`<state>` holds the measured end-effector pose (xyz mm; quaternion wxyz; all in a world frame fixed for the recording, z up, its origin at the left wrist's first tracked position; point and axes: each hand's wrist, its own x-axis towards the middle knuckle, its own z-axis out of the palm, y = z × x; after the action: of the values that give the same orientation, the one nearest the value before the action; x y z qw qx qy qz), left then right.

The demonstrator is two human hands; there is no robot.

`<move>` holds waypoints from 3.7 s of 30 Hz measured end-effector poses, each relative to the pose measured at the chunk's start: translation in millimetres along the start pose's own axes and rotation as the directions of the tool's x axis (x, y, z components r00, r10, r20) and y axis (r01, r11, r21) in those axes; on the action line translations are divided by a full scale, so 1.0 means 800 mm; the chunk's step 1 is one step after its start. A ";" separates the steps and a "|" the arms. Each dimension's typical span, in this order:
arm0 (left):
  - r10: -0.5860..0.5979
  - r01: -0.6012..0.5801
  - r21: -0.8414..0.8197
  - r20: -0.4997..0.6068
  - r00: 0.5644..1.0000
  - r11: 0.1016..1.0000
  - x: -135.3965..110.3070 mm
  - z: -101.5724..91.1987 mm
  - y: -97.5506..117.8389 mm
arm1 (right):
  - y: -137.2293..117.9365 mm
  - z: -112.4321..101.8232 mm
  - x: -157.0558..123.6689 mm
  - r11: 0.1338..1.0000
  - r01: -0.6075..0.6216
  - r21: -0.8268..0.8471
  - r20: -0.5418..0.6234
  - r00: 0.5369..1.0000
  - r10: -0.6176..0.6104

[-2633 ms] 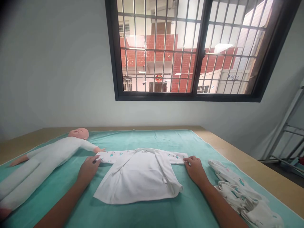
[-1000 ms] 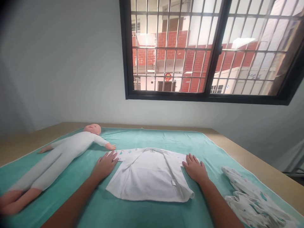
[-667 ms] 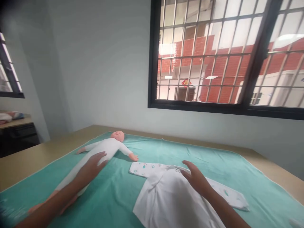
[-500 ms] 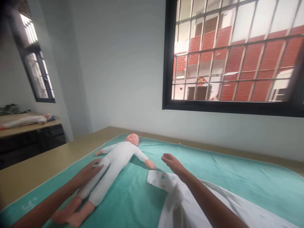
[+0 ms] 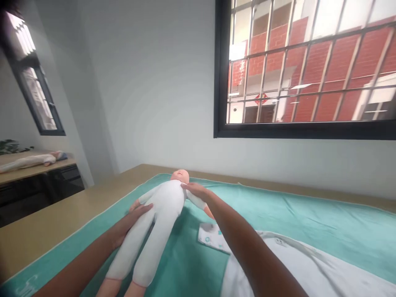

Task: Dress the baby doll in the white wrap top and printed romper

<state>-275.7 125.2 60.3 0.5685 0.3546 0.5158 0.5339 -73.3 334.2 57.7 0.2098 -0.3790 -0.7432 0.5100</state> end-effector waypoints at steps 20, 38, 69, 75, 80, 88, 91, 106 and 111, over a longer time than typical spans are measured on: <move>-0.109 0.117 -0.007 0.307 0.946 0.993 -0.137 0.428 -0.187 | 0.159 -0.222 -0.478 0.960 -0.149 -0.238 -0.457 0.889 0.024; 0.247 -0.301 0.581 0.173 0.954 0.756 -0.013 0.357 -0.165 | 0.178 -0.191 -0.449 0.780 -0.254 -0.572 -0.725 0.600 -0.336; 0.472 -0.546 0.666 0.314 0.824 0.509 0.058 0.312 -0.195 | 0.094 -0.102 -0.352 0.517 -0.011 -0.856 -0.211 0.920 -0.329; 0.450 -0.485 0.433 0.188 0.873 0.760 0.053 0.299 -0.180 | 0.075 -0.106 -0.366 0.561 -0.019 -0.828 -0.209 0.938 -0.277; 0.267 -0.275 0.099 0.092 0.959 0.956 0.045 0.295 -0.175 | 0.068 -0.105 -0.373 0.515 -0.072 -0.854 -0.226 0.943 -0.242; 0.255 -0.255 0.008 0.015 0.967 0.967 0.038 0.300 -0.177 | 0.084 -0.103 -0.362 0.371 -0.195 -0.908 -0.303 0.917 -0.259; 0.367 -0.359 0.131 -0.039 0.929 0.924 0.038 0.305 -0.180 | 0.089 -0.096 -0.357 0.358 -0.223 -0.907 -0.323 0.912 -0.251; 0.529 -0.538 0.464 0.165 0.833 0.704 0.006 0.340 -0.182 | 0.099 -0.082 -0.347 0.437 -0.149 -0.887 -0.281 0.926 -0.254; 0.496 -0.557 0.399 0.255 0.830 0.728 -0.001 0.354 -0.193 | 0.096 -0.103 -0.362 0.519 -0.100 -0.849 -0.260 0.934 -0.244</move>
<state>35.0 138.5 -25.0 0.3257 0.6438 0.4661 0.5120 192.4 173.3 41.5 0.1464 -0.4845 -0.8625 -0.0035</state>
